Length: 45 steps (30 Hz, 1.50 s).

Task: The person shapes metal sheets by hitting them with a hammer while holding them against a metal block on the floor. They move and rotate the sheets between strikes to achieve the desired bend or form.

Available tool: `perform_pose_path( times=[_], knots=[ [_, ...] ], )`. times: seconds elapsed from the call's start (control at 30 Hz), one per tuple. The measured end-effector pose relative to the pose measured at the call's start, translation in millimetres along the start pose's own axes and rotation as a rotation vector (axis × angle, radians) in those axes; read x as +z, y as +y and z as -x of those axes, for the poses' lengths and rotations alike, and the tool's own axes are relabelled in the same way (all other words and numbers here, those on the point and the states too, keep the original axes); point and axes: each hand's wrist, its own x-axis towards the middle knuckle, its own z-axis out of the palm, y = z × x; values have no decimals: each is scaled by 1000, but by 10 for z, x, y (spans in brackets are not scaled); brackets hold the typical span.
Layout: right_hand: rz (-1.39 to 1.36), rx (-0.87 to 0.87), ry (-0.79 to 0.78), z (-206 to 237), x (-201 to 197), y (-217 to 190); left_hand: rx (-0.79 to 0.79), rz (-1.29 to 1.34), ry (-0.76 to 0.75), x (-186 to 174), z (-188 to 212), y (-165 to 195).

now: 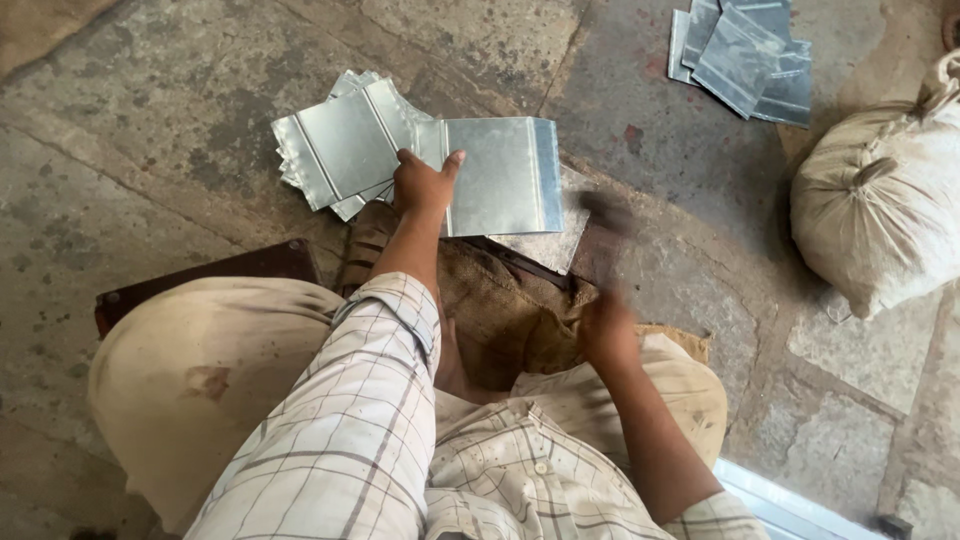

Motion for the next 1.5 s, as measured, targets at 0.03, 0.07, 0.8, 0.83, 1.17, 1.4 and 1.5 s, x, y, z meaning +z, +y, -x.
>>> perform_pose_path(
  times=[0.03,0.07,0.8,0.83,1.17,1.4,1.5],
  knots=[
    [44,55,-75,58,147,43,8,-7,2,5,-12,-2],
    [40,139,-143,102,191,126,11,-12,6,9,-17,-8],
    [-227,511,-148,298,314,542,76,-14,44,20,-8,-9],
    [-335,481,-39,197,106,571,64,-23,33,21,-3,-17],
    [-1139,-185,565,50,-211,504,58,-71,16,36,-2,-30],
    [-195,543,-269,327,435,561,94,-40,39,51,-23,-27],
    [-1029,686,64,80,-93,526,57,-69,-23,52,-11,-21]
  ],
)
